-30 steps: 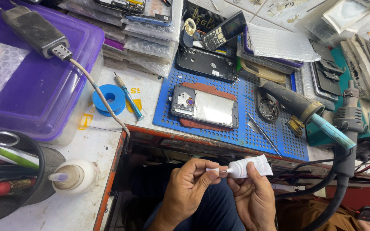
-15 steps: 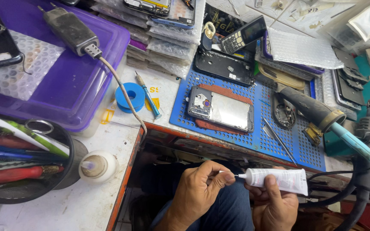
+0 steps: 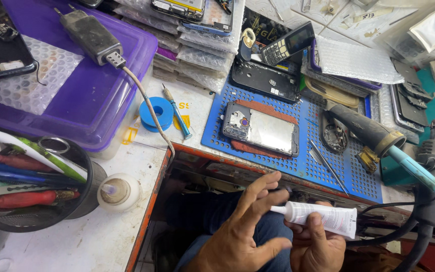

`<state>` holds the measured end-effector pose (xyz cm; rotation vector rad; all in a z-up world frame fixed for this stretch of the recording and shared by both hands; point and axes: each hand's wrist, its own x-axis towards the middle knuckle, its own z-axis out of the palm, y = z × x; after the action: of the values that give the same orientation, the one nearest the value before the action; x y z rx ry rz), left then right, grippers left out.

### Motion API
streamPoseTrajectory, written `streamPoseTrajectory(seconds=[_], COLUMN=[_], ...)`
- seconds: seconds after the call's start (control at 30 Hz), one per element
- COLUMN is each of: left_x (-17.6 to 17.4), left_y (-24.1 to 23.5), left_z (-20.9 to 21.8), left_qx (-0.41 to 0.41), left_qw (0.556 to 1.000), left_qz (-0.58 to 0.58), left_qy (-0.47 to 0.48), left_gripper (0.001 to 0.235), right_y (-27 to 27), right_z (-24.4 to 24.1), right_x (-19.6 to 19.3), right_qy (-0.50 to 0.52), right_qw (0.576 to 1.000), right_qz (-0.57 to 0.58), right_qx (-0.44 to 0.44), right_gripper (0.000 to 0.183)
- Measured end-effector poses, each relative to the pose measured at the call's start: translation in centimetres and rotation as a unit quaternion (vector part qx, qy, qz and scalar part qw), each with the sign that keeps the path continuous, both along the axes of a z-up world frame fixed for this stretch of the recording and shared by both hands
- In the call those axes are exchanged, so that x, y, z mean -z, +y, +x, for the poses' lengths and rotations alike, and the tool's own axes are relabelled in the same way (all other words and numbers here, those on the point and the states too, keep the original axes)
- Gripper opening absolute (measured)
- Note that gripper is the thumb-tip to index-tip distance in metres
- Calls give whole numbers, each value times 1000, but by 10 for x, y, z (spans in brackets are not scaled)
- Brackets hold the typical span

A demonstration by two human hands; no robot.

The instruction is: The person works on a disassembled mobile phone at a cluttered electronics repair bench. They apply adhesive from a tube to the phone's internal frame and then use a small brush to spread the adhesive along the edges. The person handles the phone and adhesive tube throughout the clip.

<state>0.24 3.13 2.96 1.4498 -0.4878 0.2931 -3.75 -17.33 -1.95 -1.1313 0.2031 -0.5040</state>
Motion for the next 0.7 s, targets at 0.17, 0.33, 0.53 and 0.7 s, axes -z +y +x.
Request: streamPoseTrajectory(seconds=[0.17, 0.33, 0.53, 0.7], left_x=[13, 35, 43, 44], left_y=[-3, -8, -19, -23], left_z=[-6, 10, 8, 6], left_qx=[116, 90, 190, 152], left_qw=[966, 966, 949, 970], left_qz=[20, -238, -236, -180], left_qy=[231, -42, 89, 60], left_gripper=[37, 43, 46, 38], right_y=[-2, 3, 7, 21], right_z=[-3, -6, -9, -3], right_x=[4, 7, -14, -44], right_qy=[-48, -37, -22, 2], right_qw=[998, 998, 996, 983], right_qz=[-30, -49, -83, -184], right_qx=[12, 17, 32, 18], right_gripper=[32, 33, 33, 33])
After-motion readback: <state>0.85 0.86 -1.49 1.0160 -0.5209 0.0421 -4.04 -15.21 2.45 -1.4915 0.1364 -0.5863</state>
